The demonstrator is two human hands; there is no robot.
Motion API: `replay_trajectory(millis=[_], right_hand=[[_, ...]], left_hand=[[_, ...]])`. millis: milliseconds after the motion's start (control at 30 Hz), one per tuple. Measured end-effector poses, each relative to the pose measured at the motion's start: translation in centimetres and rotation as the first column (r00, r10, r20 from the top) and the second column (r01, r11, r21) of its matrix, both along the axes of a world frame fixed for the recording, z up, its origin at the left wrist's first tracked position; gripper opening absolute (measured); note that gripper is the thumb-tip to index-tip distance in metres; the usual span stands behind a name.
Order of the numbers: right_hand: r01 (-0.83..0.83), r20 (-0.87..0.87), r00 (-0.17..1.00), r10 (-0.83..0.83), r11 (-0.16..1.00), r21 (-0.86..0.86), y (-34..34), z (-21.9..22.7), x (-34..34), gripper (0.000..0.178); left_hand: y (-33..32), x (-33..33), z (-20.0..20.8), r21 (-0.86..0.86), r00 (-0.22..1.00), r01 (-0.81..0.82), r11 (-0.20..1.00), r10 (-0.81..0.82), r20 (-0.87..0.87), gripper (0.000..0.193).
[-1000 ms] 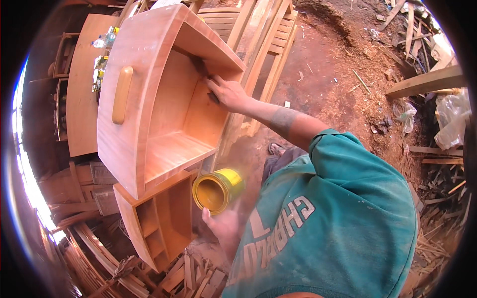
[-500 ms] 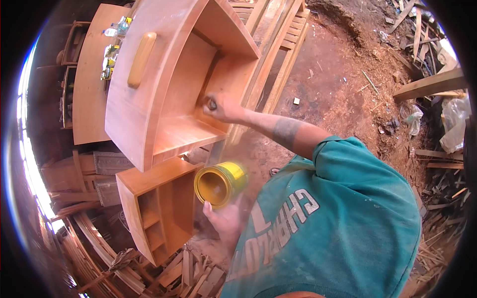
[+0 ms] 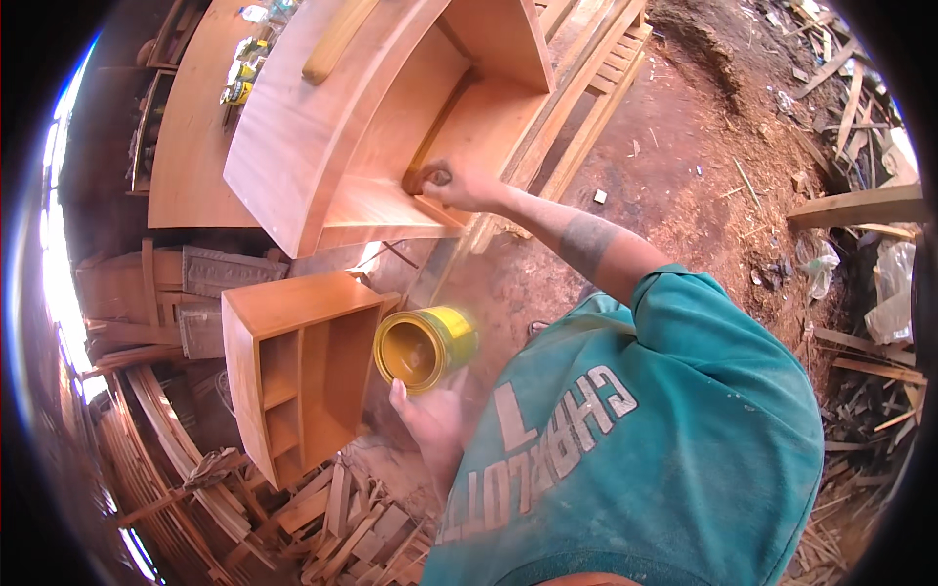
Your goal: The person applies a liquid stain to the interior and exterior surfaces of wooden furniture units using a brush and a container of stain.
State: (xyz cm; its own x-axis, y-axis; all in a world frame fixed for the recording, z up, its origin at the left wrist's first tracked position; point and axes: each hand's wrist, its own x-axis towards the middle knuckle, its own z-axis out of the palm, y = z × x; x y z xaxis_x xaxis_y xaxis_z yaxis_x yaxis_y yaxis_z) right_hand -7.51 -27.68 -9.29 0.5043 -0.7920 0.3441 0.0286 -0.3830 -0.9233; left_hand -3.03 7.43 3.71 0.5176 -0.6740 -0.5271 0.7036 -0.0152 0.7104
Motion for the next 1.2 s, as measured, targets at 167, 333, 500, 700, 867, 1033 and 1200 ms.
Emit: replay_trajectory(millis=[167,333,500,700,867,1033,1200], right_hand=[[-0.228,-0.068,0.963,0.259,0.925,0.304,-3.0,4.8,-2.4,0.035],[-0.428,-0.289,0.804,0.519,0.843,0.325,-6.5,8.0,-0.8,0.033],[-0.421,-0.14,0.858,0.494,0.833,0.36,-6.9,7.5,-0.3,0.029],[-0.388,-0.162,0.867,0.472,0.841,0.377,-8.0,6.2,1.2,0.033],[-0.306,-0.241,0.894,0.379,0.907,0.289,-0.2,7.2,-6.7,0.026],[-0.228,-0.238,0.92,0.31,0.92,0.318,0.5,8.8,-10.9,0.025],[-0.213,-0.172,0.946,0.276,0.925,0.313,-1.8,8.2,-4.5,0.031]], left_hand=[[0.1,-1.0,0.7,-0.004,0.999,-0.033,0.999,0.033,0.03,0.084],[0.8,-2.0,0.1,0.021,0.998,-0.057,0.998,0.056,0.043,0.084],[-1.0,-4.4,0.7,-0.011,0.994,-0.08,0.997,0.081,0.069,0.081],[-1.2,-4.7,0.4,-0.031,0.994,-0.109,0.994,0.109,-0.013,0.075],[-0.5,-3.8,-0.6,-0.046,0.996,-0.09,0.995,0.091,0.018,0.083],[-0.2,-2.5,-0.4,-0.021,0.996,-0.059,0.998,0.06,0.06,0.086],[0.6,-0.5,-0.7,0.029,0.999,-0.002,1.0,0.001,0.043,0.087]])
